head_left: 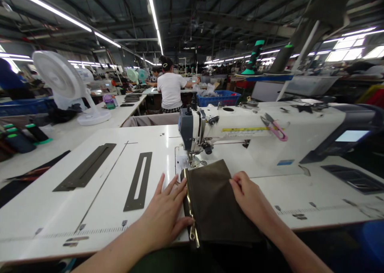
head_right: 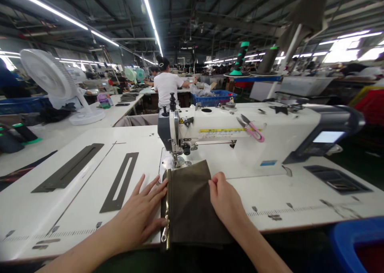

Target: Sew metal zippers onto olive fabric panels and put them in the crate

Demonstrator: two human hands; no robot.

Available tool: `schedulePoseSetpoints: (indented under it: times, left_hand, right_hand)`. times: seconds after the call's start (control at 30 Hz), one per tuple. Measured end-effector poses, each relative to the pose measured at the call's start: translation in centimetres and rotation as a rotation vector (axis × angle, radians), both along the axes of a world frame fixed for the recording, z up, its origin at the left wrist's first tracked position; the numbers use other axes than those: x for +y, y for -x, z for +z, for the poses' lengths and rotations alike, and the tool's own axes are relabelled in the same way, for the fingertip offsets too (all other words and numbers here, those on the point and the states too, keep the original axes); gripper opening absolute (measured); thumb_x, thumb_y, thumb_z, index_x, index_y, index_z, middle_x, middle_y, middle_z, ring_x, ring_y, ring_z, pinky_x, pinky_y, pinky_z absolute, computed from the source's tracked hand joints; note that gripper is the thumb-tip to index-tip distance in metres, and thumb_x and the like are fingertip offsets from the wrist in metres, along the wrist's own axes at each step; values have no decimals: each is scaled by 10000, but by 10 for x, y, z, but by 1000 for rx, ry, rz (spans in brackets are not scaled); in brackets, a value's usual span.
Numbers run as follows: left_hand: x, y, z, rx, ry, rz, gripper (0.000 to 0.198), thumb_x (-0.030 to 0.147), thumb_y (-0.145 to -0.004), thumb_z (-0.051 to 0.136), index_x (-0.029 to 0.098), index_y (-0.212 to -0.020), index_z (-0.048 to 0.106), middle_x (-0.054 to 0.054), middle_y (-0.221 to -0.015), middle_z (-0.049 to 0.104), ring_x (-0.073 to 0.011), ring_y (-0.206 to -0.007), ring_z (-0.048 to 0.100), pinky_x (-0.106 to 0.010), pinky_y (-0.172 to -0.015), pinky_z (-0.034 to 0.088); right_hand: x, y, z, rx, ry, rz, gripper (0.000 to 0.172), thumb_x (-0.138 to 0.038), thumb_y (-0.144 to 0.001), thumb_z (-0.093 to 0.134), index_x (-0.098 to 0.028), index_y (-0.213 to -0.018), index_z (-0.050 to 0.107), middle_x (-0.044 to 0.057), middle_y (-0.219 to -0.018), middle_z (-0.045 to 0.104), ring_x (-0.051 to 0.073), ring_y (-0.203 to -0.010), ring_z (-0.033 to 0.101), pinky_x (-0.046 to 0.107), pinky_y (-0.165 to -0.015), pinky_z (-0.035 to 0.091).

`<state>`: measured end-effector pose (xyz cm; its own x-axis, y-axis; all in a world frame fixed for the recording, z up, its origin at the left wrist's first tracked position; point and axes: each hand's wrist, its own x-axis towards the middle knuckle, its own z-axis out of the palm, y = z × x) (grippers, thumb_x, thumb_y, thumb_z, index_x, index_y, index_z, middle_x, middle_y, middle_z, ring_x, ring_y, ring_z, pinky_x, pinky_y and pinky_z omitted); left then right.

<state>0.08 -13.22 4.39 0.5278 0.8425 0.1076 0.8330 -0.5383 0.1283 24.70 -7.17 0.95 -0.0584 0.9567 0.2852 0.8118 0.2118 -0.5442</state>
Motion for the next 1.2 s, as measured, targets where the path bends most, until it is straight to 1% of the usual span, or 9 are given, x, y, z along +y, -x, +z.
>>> schedulePoseSetpoints:
  times: [0.23, 0.33, 0.5, 0.6, 0.73, 0.87, 0.97, 1.07, 1.2]
  left_hand:
    - [22, -1, 2, 50, 132, -9, 1091, 808, -587, 479, 61, -1355, 275, -205, -1416, 270, -367, -1327, 145, -595, -1061, 27]
    - [28, -2, 2, 85, 141, -14, 1065, 786, -617, 470, 64, -1369, 253, -192, -1430, 243, -367, -1333, 115, -587, -1061, 21]
    - [29, -2, -1, 82, 110, -20, 1004, 763, -640, 467, 92, -1363, 281, -179, -1427, 263, -359, -1335, 121, -560, -1068, 50]
    - [30, -2, -4, 62, 79, -12, 1082, 817, -590, 449, 78, -1362, 280, -199, -1441, 206, -367, -1337, 92, -555, -1067, 58]
    - [33, -3, -5, 91, 131, -1, 1170, 870, -527, 416, 56, -1356, 282, -208, -1444, 181, -366, -1340, 63, -540, -1070, 44]
    - [33, -6, -4, 117, 152, 20, 1219, 873, -491, 442, 29, -1353, 268, -224, -1440, 172, -382, -1335, 42, -540, -1066, 7]
    - [32, -6, -3, 110, 162, 27, 1172, 841, -537, 446, 26, -1357, 252, -224, -1442, 163, -394, -1331, 38, -559, -1055, 5]
    - [31, -6, -3, 105, 180, 24, 1111, 796, -597, 446, 20, -1362, 230, -220, -1449, 136, -392, -1332, 25, -564, -1051, 9]
    - [29, -10, -3, 93, 201, 30, 1154, 799, -575, 476, 21, -1377, 190, -225, -1450, 122, -401, -1328, 19, -571, -1050, 11]
  right_hand:
    - [43, 15, 11, -78, 116, -2, 375, -438, -853, 439, -122, -1052, 466, 88, -810, 655, 198, -750, 633, 269, -622, 441]
    - [63, 25, 6, -154, 76, -28, 318, -357, -868, 452, -132, -1090, 479, 116, -927, 653, 214, -866, 623, 274, -665, 436]
    - [70, 27, -8, -356, 22, -25, 272, -232, -897, 392, -174, -1148, 476, 83, -745, 665, 244, -692, 633, 311, -601, 411]
    - [66, 30, -1, -438, -8, -11, 284, -212, -899, 367, -154, -1151, 486, 117, -852, 664, 253, -725, 627, 335, -630, 423]
    - [36, 42, 13, -507, -131, 88, 421, -184, -875, 383, -48, -1273, 401, 220, -1275, 462, 332, -1166, 429, 460, -917, 337]
    - [-15, 32, -3, -483, -266, 499, 604, -378, -880, 396, -66, -1379, 256, 163, -1417, 297, 261, -1326, 194, 484, -1057, 192]
    - [-36, 7, -17, -500, -164, 498, 691, -492, -871, 384, -84, -1401, 211, 148, -1441, 241, 242, -1329, 196, 472, -1065, 208]
    - [-33, 0, -9, -508, -153, 434, 667, -522, -874, 360, -81, -1372, 299, 162, -1413, 296, 260, -1313, 241, 493, -1053, 226]
    - [-12, 35, 10, -443, -230, 518, 493, -314, -930, 268, -77, -1359, 327, 128, -1426, 280, 215, -1332, 190, 462, -1070, 212]
